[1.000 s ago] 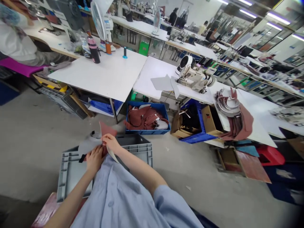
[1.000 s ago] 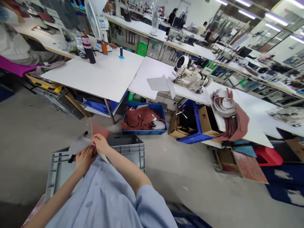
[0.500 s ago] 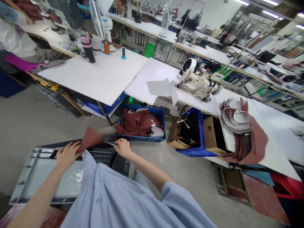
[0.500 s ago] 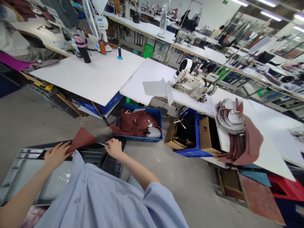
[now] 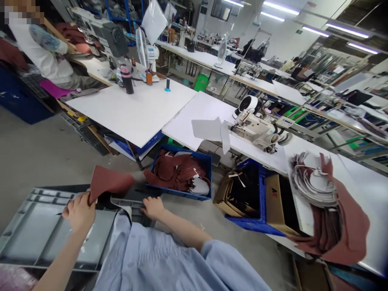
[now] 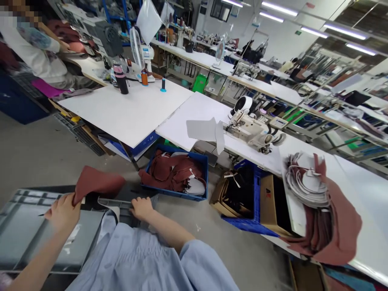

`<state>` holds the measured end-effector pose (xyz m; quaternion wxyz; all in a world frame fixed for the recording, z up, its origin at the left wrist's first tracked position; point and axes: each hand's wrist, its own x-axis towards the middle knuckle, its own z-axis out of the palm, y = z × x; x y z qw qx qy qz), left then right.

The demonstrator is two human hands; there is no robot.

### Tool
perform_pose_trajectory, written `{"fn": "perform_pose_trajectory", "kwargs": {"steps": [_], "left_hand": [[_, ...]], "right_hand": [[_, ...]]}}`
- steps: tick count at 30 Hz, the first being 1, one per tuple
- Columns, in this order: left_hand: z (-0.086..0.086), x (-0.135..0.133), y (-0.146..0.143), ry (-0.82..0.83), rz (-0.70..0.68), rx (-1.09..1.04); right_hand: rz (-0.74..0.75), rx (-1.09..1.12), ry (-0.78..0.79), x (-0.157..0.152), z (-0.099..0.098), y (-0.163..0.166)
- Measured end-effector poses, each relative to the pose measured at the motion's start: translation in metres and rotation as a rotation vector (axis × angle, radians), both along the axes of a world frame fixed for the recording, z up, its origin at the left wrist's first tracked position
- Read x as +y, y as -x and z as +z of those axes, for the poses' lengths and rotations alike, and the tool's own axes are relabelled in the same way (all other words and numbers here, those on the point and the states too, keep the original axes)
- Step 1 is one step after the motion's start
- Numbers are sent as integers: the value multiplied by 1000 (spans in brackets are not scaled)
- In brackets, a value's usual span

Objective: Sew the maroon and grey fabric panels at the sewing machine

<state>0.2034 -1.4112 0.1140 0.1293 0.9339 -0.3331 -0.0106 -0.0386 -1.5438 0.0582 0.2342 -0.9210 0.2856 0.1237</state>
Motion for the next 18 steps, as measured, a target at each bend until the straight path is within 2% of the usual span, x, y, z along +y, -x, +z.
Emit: {"fn": "perform_pose_trajectory", "kwargs": {"steps": [3, 8, 12, 15, 16, 18], "left_hand": [[20, -29, 5, 92, -23, 20], [54, -77, 5, 201, -144, 169], [78, -106, 10, 298, -202, 304], [94, -121, 31, 295, -239, 363], [99, -126, 43, 278, -283, 387], [108, -140, 78, 236, -414, 440]], "right_hand": [[-81, 36, 18, -33, 2, 3], [-210, 110, 20, -107, 5, 3], [-243, 172, 6, -163, 12, 3], [-203, 110, 66, -194, 37, 14], [-174, 13, 112, -202, 51, 20], [-43, -334, 213, -213, 84, 34]]}}
